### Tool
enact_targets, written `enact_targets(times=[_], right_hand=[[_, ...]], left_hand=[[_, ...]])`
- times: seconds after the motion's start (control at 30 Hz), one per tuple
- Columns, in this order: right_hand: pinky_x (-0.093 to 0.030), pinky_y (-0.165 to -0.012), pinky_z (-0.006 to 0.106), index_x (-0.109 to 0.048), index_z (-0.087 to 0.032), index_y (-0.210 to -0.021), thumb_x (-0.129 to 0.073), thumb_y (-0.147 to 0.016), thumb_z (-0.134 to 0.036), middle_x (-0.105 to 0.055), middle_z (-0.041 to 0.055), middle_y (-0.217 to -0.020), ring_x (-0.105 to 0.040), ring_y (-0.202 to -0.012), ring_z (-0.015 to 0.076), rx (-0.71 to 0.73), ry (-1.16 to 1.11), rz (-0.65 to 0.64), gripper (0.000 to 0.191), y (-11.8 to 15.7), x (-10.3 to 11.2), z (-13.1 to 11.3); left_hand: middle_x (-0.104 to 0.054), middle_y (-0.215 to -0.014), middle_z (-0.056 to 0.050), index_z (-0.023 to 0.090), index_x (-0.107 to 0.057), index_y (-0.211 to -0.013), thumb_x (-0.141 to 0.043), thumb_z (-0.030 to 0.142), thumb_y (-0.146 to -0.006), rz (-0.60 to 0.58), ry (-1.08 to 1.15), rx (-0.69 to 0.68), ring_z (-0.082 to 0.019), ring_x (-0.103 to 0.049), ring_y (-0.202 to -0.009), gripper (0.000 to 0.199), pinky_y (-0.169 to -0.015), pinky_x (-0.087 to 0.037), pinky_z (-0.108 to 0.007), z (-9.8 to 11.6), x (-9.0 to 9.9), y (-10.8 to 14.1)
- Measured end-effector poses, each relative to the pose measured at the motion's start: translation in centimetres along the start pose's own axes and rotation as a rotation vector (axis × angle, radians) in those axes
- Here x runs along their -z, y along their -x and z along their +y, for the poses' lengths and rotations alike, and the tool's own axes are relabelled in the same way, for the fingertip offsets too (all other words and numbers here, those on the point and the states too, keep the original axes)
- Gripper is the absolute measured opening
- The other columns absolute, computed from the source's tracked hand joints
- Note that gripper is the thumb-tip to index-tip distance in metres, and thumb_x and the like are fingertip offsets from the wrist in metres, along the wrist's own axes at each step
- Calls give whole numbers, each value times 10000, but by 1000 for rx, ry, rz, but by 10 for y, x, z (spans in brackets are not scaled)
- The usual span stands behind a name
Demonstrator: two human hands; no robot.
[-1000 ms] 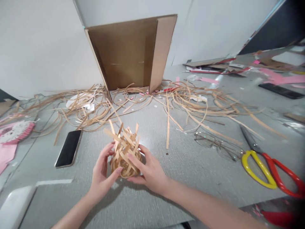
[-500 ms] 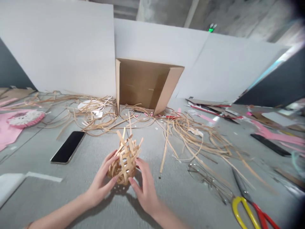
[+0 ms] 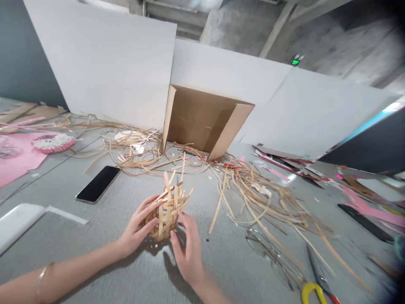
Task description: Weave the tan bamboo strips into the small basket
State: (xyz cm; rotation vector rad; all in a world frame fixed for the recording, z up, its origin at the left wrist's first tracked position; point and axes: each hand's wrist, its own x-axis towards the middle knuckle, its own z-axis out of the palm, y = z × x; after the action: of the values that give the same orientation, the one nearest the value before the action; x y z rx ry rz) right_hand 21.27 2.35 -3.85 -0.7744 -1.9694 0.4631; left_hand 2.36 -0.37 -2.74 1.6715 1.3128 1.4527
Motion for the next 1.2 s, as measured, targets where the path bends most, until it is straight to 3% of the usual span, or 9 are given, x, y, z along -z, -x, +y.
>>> enact_targets(times=[0.33,0.5,0.73,0.97,1.2], right_hand=[[-551,-858,419,-370,-270,-1349,-421,-906,-164,-607,97,-1180,-602,-1081,222,24,24,72,459,-6,2,1],[-553,-857,400,-389,-268,-1332,-414,-908,-145,-618,92,-1172,-606,-1071,210,8,10,80,442,-10,3,4],[-562,-852,386,-416,-262,-1317,-406,-908,-152,-620,94,-1183,-613,-1079,212,-16,-13,110,424,-14,3,4],[-558,-858,386,-430,-271,-1325,-420,-877,-132,-646,79,-1139,-622,-1051,215,21,80,104,470,-18,7,1],[-539,-891,410,-410,-262,-1328,-394,-887,-127,-634,88,-1177,-609,-1073,216,19,43,102,461,-17,7,-1]], left_hand=[[-491,-1387,-152,243,-608,-1164,-554,281,-883,66,11,-49,-290,-477,-1295,289,-1035,-412,-474,-14,-9,1],[-454,-1409,-167,240,-554,-1202,-640,272,-819,58,-42,-79,-308,-490,-1282,394,-987,-469,-452,-17,-10,1],[-414,-1471,-125,307,-469,-1352,-582,278,-853,-15,-233,-118,-301,-426,-1344,512,-1056,-417,-469,-19,-4,-3],[-454,-1438,-146,258,-528,-1221,-607,300,-840,67,-141,-61,-298,-463,-1317,391,-1018,-456,-458,-21,-8,-2],[-405,-1474,-144,256,-473,-1245,-542,261,-883,12,-142,-91,-279,-434,-1340,369,-1046,-418,-475,-24,-4,-2]])
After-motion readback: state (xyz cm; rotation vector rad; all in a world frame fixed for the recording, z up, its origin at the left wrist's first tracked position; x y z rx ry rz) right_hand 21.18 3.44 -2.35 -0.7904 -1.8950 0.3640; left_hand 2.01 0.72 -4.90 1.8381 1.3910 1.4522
